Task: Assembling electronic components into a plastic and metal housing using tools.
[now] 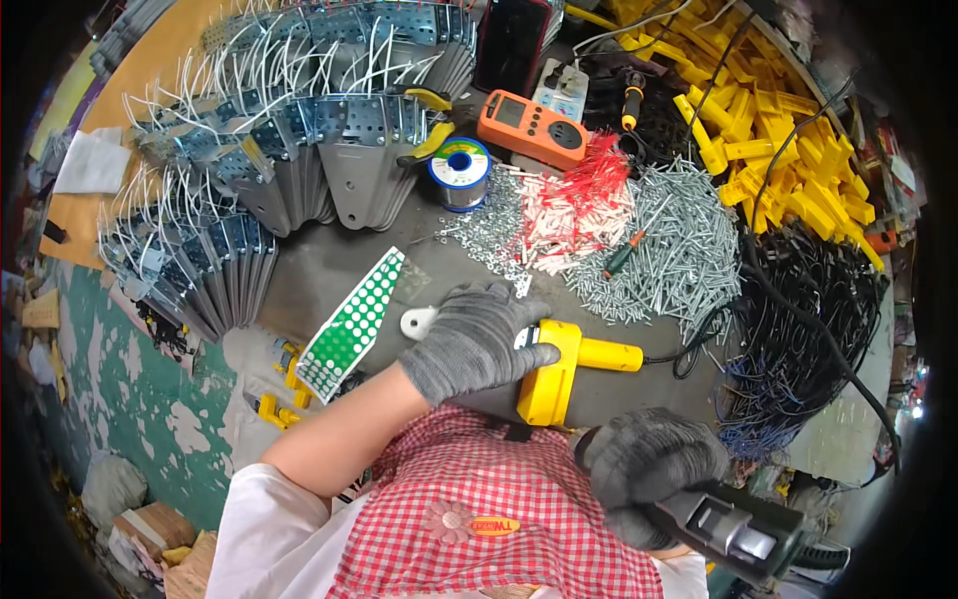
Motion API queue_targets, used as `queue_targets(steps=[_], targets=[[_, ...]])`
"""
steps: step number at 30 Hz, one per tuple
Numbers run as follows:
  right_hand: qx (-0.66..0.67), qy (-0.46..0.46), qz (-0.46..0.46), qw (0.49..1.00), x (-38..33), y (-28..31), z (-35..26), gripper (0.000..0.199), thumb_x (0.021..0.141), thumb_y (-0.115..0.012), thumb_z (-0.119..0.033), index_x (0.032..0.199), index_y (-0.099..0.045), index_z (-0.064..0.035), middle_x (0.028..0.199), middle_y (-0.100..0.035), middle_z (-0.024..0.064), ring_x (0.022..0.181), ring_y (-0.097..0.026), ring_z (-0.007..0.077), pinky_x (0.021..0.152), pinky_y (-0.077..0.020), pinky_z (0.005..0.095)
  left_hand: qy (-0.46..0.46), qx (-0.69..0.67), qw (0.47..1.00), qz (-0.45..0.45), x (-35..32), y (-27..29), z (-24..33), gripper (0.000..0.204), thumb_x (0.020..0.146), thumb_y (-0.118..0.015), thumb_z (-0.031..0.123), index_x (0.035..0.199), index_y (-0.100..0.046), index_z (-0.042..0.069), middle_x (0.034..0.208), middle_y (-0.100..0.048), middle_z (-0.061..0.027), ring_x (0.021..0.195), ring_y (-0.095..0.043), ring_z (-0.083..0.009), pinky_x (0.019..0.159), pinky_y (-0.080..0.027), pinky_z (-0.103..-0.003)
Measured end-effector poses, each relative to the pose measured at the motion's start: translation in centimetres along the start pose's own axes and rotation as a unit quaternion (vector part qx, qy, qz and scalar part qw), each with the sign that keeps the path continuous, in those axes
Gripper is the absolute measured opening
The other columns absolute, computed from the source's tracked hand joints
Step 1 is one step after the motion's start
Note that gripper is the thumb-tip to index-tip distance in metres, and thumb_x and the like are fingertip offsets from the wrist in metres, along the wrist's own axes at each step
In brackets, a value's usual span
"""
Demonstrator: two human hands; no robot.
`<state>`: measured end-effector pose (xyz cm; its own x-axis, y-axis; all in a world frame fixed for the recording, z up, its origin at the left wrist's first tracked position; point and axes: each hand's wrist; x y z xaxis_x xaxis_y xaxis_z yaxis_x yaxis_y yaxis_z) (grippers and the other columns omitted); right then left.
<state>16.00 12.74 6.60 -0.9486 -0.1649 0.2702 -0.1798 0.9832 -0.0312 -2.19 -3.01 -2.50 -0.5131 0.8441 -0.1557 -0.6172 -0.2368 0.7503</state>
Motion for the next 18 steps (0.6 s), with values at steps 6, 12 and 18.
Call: queue_targets(steps=[6,12,18], targets=[[-0.005,-0.136,0.048,0.989,1.6,-0.1,1.7,0.025,0.081,-0.079,-0.014,0.098,-0.064,-0.0031,0.08,-0.066,0.0112,0.074,-0.065,0.0244,0.067,-0.0513,0.0346,-0.053,-0.018,0.998,-0.019,2.5,0.4,0.8,0.055,0.085,-0.068,0.051,0.13,-0.064,0.02,0.12,-0.062,-0.0156,0.116,-0.059,-0.0331,0.103,-0.044,-0.047],[-0.058,0.057,0.062,0.995,2.6,-1.4,0.9,0.012,0.085,-0.072,-0.012,0.084,-0.064,-0.0025,0.068,-0.064,0.0127,0.057,-0.063,0.023,0.055,-0.0521,0.0353,-0.067,0.007,0.998,-0.017,2.6,0.0,1.4,0.052,0.086,-0.067,0.052,0.13,-0.064,0.024,0.118,-0.063,-0.0143,0.117,-0.058,-0.0314,0.104,-0.043,-0.047],[0.111,-0.127,0.091,0.981,2.1,-0.9,0.7,0.017,0.079,-0.078,-0.005,0.081,-0.061,-0.001,0.069,-0.063,0.0114,0.064,-0.066,0.0221,0.06,-0.0541,0.0369,-0.066,-0.012,0.997,-0.026,2.9,-0.2,0.5,0.051,0.087,-0.066,0.054,0.13,-0.064,0.026,0.118,-0.062,-0.0155,0.116,-0.058,-0.0323,0.103,-0.042,-0.048]])
Point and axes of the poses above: each hand's wrist, its own x-axis towards the middle knuckle, its own y-axis out of the back of the hand, z = x × y
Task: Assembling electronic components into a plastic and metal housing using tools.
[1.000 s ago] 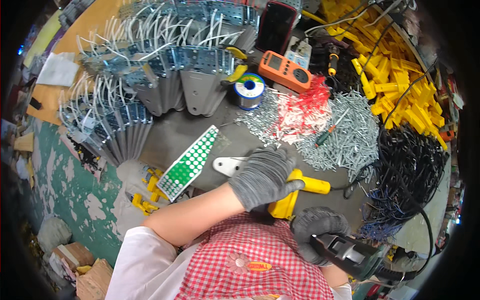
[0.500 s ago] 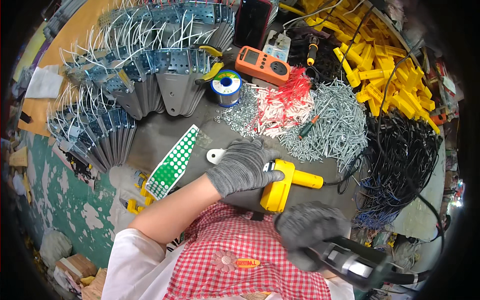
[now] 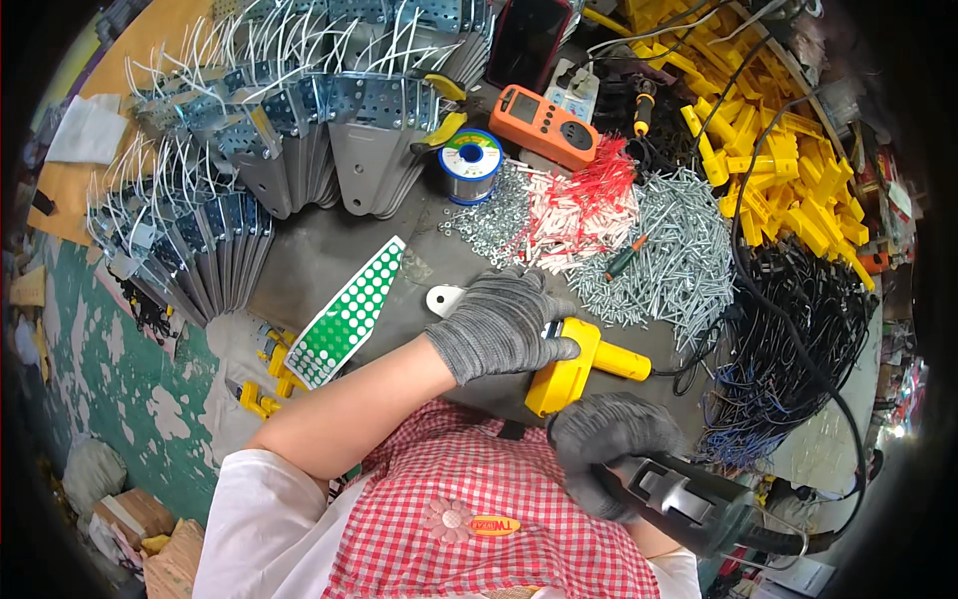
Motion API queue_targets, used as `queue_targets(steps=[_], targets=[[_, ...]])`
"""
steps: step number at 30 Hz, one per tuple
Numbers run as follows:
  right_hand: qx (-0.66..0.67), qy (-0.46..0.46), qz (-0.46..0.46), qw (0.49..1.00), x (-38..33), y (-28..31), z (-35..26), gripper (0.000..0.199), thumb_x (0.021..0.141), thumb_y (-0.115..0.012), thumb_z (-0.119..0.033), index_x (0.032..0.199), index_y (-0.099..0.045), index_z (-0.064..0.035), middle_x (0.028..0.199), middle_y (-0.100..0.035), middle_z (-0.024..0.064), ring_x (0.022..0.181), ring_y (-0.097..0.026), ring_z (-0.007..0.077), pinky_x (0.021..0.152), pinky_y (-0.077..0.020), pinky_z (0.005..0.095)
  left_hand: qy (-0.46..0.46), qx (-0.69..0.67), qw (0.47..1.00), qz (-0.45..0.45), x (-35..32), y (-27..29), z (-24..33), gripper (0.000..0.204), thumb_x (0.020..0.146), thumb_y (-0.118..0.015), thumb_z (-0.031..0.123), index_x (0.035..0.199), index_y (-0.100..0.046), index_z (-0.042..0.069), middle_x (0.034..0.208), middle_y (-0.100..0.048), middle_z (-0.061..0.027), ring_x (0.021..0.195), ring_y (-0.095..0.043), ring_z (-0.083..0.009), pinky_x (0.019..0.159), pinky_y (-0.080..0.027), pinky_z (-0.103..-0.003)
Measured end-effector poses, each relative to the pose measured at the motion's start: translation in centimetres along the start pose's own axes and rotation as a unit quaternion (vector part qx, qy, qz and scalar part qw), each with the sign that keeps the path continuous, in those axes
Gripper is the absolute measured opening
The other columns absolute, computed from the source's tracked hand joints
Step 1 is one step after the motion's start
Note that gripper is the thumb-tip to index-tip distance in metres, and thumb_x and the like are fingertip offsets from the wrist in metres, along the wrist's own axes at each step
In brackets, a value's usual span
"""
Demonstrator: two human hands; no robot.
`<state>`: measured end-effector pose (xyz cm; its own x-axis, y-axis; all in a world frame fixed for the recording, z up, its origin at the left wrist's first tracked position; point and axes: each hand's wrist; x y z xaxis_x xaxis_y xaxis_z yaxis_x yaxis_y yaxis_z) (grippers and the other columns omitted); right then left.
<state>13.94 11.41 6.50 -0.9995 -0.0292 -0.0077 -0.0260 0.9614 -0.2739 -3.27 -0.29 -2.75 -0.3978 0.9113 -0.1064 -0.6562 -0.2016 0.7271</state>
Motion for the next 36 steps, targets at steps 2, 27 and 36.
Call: queue_targets(steps=[2,27,36], targets=[[-0.147,0.029,-0.008,0.989,-0.1,0.4,1.0,0.022,0.074,-0.081,0.0,0.083,-0.061,-0.0015,0.073,-0.065,0.0114,0.067,-0.066,0.0231,0.064,-0.0537,0.0388,0.021,0.002,1.0,-0.02,-0.8,-0.3,0.3,0.051,0.087,-0.065,0.054,0.13,-0.064,0.026,0.118,-0.062,-0.0158,0.117,-0.058,-0.0324,0.102,-0.042,-0.048],[-0.03,0.07,0.074,0.994,6.6,3.2,2.3,0.026,0.082,-0.075,-0.001,0.103,-0.06,-0.0002,0.096,-0.066,0.0088,0.087,-0.068,0.0154,0.077,-0.0589,0.0296,0.082,0.079,0.99,0.087,-4.8,-1.4,1.3,0.059,0.091,-0.057,0.058,0.137,-0.06,0.021,0.111,-0.06,-0.0201,0.107,-0.057,-0.0378,0.094,-0.043,-0.052],[0.049,0.013,0.117,0.992,6.9,2.1,-2.3,0.039,0.086,-0.076,-0.022,0.116,-0.056,-0.0071,0.092,-0.06,0.002,0.088,-0.058,0.0182,0.094,-0.0467,0.0368,0.094,0.016,0.995,0.038,-4.1,-0.1,0.3,0.048,0.088,-0.064,0.047,0.122,-0.069,0.013,0.113,-0.063,-0.0187,0.106,-0.059,-0.0368,0.096,-0.045,-0.05]])
Point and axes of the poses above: each hand's wrist, its own x-axis towards the middle knuckle, its own y-axis out of the back of the hand, z = x × y
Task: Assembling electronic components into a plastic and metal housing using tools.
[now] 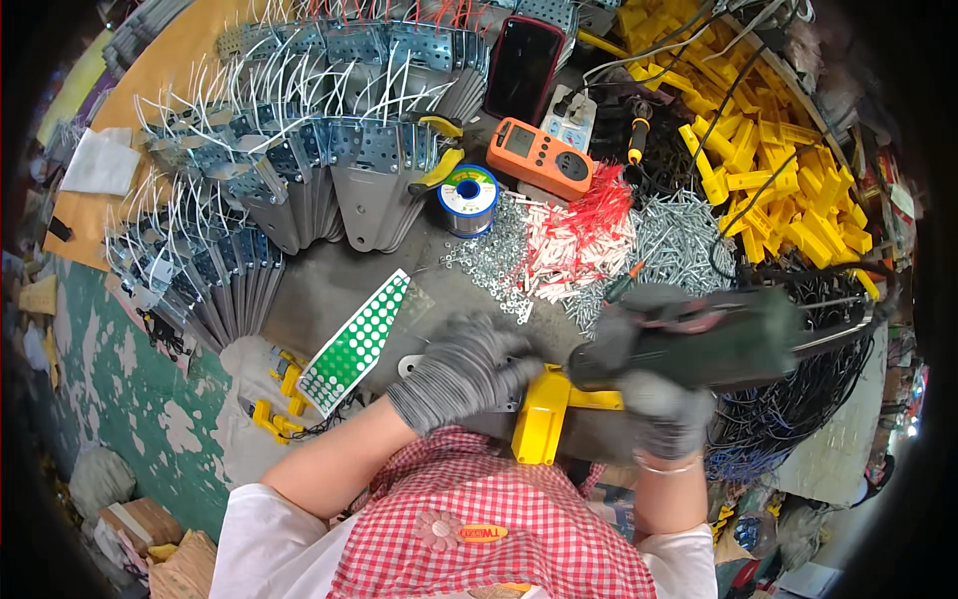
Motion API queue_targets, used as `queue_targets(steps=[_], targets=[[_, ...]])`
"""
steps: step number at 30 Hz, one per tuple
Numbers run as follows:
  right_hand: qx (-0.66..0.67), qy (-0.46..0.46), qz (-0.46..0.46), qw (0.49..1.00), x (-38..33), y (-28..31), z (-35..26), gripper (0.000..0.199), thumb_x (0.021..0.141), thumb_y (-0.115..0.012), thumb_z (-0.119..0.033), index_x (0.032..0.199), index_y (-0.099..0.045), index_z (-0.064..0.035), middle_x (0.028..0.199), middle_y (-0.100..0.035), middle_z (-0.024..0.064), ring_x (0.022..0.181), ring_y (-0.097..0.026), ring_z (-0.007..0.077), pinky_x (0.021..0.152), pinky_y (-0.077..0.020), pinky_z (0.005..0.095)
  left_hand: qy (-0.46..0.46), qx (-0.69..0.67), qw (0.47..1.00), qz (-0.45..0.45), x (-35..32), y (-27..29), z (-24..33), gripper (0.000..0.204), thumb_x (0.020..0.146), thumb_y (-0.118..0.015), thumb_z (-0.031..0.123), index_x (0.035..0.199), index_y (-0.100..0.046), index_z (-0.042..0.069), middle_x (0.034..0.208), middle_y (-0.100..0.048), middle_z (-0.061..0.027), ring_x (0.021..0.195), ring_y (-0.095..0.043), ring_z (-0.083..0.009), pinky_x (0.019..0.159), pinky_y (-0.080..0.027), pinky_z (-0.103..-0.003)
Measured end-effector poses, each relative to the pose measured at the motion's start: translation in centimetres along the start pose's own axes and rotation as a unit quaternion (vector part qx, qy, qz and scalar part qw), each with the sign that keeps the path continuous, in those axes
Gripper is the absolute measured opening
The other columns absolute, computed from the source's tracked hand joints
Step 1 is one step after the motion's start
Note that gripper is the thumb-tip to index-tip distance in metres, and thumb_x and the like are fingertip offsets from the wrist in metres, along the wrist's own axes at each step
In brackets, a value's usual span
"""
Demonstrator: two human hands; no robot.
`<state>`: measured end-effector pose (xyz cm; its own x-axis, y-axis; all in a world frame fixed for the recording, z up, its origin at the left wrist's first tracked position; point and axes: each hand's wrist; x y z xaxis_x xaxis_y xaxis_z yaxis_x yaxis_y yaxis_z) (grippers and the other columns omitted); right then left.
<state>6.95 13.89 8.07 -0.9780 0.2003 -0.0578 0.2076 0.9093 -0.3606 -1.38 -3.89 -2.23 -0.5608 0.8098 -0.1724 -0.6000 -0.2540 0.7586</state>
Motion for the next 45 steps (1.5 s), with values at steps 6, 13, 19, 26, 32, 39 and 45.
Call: queue_targets(steps=[6,13,19,26,32,39,45], targets=[[0.186,0.066,0.199,0.96,0.0,3.8,-1.0,0.04,0.084,-0.074,-0.029,0.114,-0.055,-0.01,0.087,-0.057,0.0022,0.089,-0.057,0.0208,0.094,-0.0482,0.0477,0.064,0.211,0.963,0.157,3.3,0.6,-2.2,0.025,0.087,-0.064,0.029,0.1,-0.068,0.008,0.112,-0.066,-0.0183,0.106,-0.062,-0.0371,0.097,-0.049,-0.046],[0.317,0.086,0.269,0.905,-3.6,13.0,5.3,0.017,0.081,-0.068,-0.025,0.087,-0.058,-0.0119,0.078,-0.053,0.0026,0.077,-0.055,0.0208,0.084,-0.051,0.0459,0.046,0.283,0.948,0.137,4.1,0.6,-3.1,0.036,0.079,-0.071,0.025,0.106,-0.063,0.003,0.111,-0.064,-0.0199,0.114,-0.058,-0.0411,0.097,-0.049,-0.047],[0.375,0.068,0.229,0.896,-3.1,11.2,5.9,0.016,0.082,-0.067,-0.025,0.089,-0.059,-0.0131,0.077,-0.054,0.0016,0.077,-0.056,0.0207,0.086,-0.05,0.0449,-0.075,0.105,0.957,0.258,1.6,0.5,-2.8,0.021,0.075,-0.073,0.004,0.093,-0.061,0.004,0.092,-0.064,-0.0154,0.091,-0.061,-0.0353,0.085,-0.052,-0.043],[0.364,0.08,0.232,0.898,-2.7,10.8,6.0,0.015,0.083,-0.067,-0.023,0.094,-0.062,-0.0134,0.076,-0.054,0.0014,0.077,-0.056,0.0192,0.086,-0.0501,0.0439,-0.136,-0.116,0.935,0.306,-2.4,-2.9,-2.0,0.027,0.074,-0.076,-0.004,0.095,-0.062,0.008,0.079,-0.063,-0.0041,0.071,-0.061,-0.0211,0.067,-0.052,-0.035],[0.374,0.09,0.199,0.901,-2.7,11.3,6.2,0.019,0.083,-0.066,-0.02,0.101,-0.065,-0.0135,0.076,-0.056,0.0014,0.076,-0.056,0.0188,0.086,-0.0498,0.0435,-0.19,-0.116,0.943,0.248,-1.8,-2.3,-1.8,0.032,0.069,-0.08,0.0,0.094,-0.062,0.009,0.078,-0.059,-0.0051,0.067,-0.055,-0.0231,0.063,-0.046,-0.035],[0.375,0.104,0.172,0.905,-2.8,11.1,6.3,0.018,0.084,-0.065,-0.022,0.101,-0.065,-0.0144,0.077,-0.056,0.0008,0.077,-0.056,0.0189,0.087,-0.0491,0.0425,-0.142,-0.133,0.956,0.218,-1.9,-2.6,-2.2,0.032,0.068,-0.082,0.003,0.093,-0.063,0.01,0.08,-0.058,-0.0041,0.068,-0.054,-0.02,0.064,-0.046,-0.034],[0.363,0.108,0.171,0.909,-2.7,10.8,6.5,0.021,0.085,-0.065,-0.024,0.104,-0.065,-0.015,0.078,-0.056,0.0,0.078,-0.055,0.0177,0.088,-0.0488,0.0413,-0.145,-0.168,0.951,0.216,-1.8,-2.6,-2.3,0.029,0.071,-0.082,0.003,0.093,-0.064,0.009,0.082,-0.059,-0.0034,0.067,-0.053,-0.0165,0.063,-0.046,-0.031]])
Point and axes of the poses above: each hand's wrist, its own x-axis towards the middle knuckle, its own y-axis out of the back of the hand, z = x × y
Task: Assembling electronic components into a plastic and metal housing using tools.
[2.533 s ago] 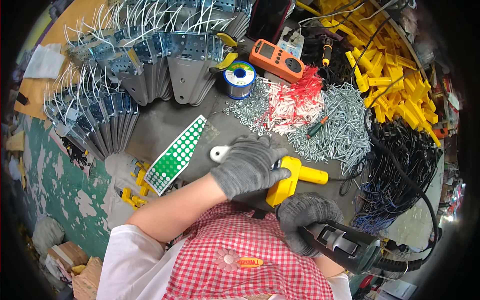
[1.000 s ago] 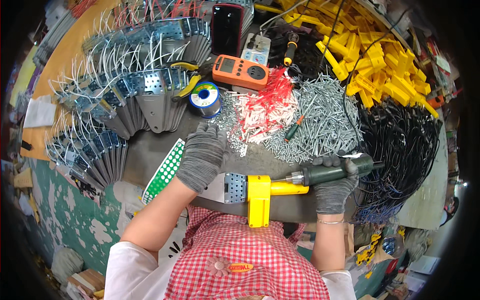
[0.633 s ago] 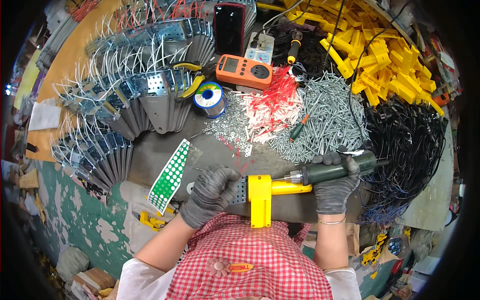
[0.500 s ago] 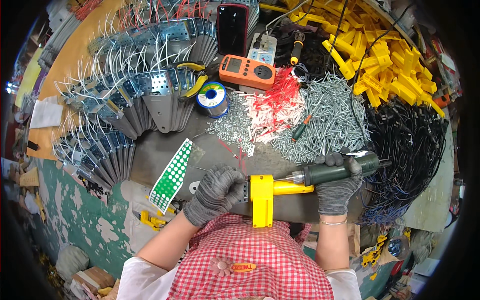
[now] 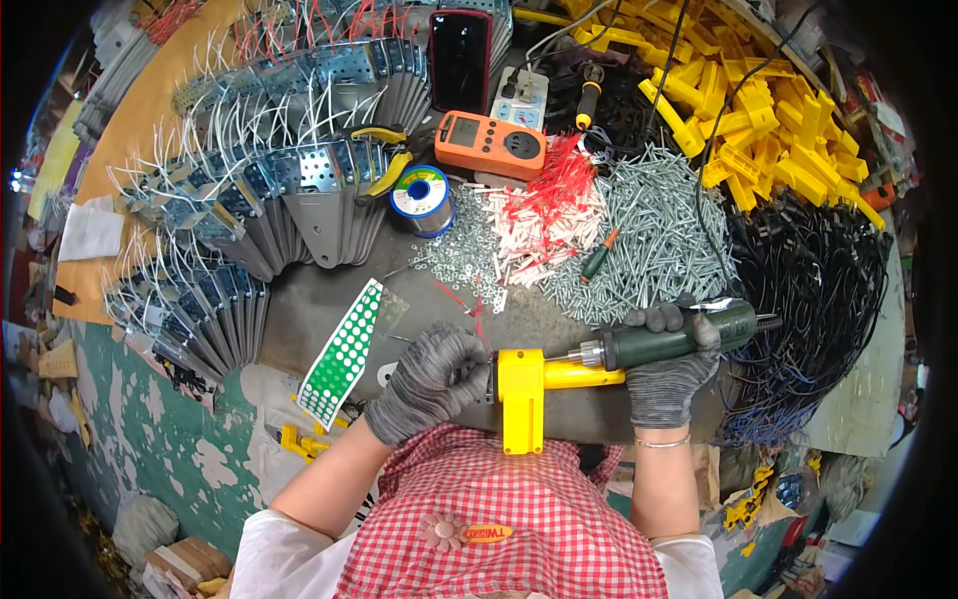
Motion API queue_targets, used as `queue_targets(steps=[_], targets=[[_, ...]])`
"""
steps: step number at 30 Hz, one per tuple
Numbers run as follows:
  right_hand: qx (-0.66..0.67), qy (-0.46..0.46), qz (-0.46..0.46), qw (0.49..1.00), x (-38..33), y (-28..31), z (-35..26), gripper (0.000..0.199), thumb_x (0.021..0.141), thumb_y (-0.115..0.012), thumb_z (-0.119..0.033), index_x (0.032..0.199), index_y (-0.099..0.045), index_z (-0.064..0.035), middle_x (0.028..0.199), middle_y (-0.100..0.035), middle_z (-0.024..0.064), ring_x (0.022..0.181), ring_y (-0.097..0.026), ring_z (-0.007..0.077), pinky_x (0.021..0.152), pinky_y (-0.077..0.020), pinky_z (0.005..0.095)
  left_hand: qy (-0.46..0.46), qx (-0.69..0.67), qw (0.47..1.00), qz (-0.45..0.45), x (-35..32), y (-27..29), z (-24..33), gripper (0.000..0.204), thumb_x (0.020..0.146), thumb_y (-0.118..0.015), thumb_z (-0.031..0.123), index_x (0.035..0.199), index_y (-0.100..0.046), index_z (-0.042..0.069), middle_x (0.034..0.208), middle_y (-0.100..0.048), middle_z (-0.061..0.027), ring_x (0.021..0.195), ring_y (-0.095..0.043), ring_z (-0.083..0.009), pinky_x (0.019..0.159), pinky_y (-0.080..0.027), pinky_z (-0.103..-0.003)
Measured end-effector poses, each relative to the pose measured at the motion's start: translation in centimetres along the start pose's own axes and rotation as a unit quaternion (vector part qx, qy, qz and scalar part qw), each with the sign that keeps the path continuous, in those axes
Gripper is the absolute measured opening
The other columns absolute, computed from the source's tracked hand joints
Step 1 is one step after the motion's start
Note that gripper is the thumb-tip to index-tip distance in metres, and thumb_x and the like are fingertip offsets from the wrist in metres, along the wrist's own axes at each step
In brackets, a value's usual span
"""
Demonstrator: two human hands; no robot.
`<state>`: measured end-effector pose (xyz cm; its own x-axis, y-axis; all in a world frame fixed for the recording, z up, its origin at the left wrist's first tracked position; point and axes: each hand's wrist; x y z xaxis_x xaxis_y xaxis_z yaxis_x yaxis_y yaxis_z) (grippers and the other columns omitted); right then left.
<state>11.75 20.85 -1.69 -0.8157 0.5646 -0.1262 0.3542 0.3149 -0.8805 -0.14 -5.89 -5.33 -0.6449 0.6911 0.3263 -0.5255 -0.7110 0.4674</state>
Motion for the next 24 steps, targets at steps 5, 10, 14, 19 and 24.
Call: queue_targets(steps=[5,10,14,19,24], targets=[[0.019,-0.008,-0.03,0.999,0.0,0.2,0.1,0.021,0.086,-0.065,-0.025,0.105,-0.065,-0.0157,0.078,-0.055,-0.0007,0.078,-0.055,0.0171,0.09,-0.0481,0.0412,0.007,-0.016,1.0,-0.007,0.0,0.3,-0.1,0.031,0.072,-0.082,0.002,0.097,-0.066,0.009,0.084,-0.061,-0.0039,0.066,-0.054,-0.0153,0.061,-0.047,-0.031],[0.017,-0.008,-0.032,0.999,-0.1,-0.3,0.3,0.021,0.087,-0.064,-0.025,0.106,-0.065,-0.0163,0.078,-0.054,-0.0011,0.078,-0.055,0.0166,0.09,-0.048,0.0412,0.015,0.021,1.0,-0.015,-0.5,0.1,-0.6,0.034,0.07,-0.083,0.003,0.099,-0.067,0.009,0.093,-0.064,-0.006,0.075,-0.058,-0.0188,0.069,-0.048,-0.033],[0.014,-0.002,-0.023,1.0,-0.1,0.1,0.2,0.022,0.086,-0.065,-0.025,0.106,-0.065,-0.0166,0.077,-0.052,-0.0017,0.077,-0.054,0.0162,0.09,-0.0476,0.041,-0.037,0.108,0.993,0.029,0.7,0.7,0.5,0.033,0.068,-0.083,0.01,0.098,-0.069,0.009,0.124,-0.064,-0.0156,0.106,-0.059,-0.0293,0.095,-0.045,-0.041],[0.018,0.006,-0.024,1.0,-0.3,-0.3,0.4,0.021,0.086,-0.064,-0.025,0.104,-0.065,-0.0161,0.076,-0.049,-0.0019,0.075,-0.051,0.0158,0.089,-0.0473,0.041,-0.055,0.132,0.99,0.009,0.0,0.6,-0.2,0.027,0.067,-0.082,0.014,0.092,-0.072,0.009,0.14,-0.056,-0.0175,0.121,-0.054,-0.0329,0.105,-0.037,-0.045],[0.022,0.011,-0.054,0.998,-0.1,0.2,0.4,0.021,0.084,-0.065,-0.024,0.104,-0.064,-0.0158,0.075,-0.046,-0.002,0.073,-0.048,0.0155,0.088,-0.0469,0.0404,-0.097,0.144,0.985,0.004,0.4,0.7,0.0,0.027,0.068,-0.081,0.014,0.093,-0.071,0.009,0.139,-0.057,-0.0178,0.112,-0.057,-0.034,0.1,-0.04,-0.047]])
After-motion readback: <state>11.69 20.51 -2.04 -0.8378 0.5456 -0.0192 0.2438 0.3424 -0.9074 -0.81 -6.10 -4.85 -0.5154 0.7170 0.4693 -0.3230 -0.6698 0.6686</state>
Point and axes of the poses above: each hand's wrist, its own x-axis towards the middle knuckle, its own y-axis out of the back of the hand, z = x × y
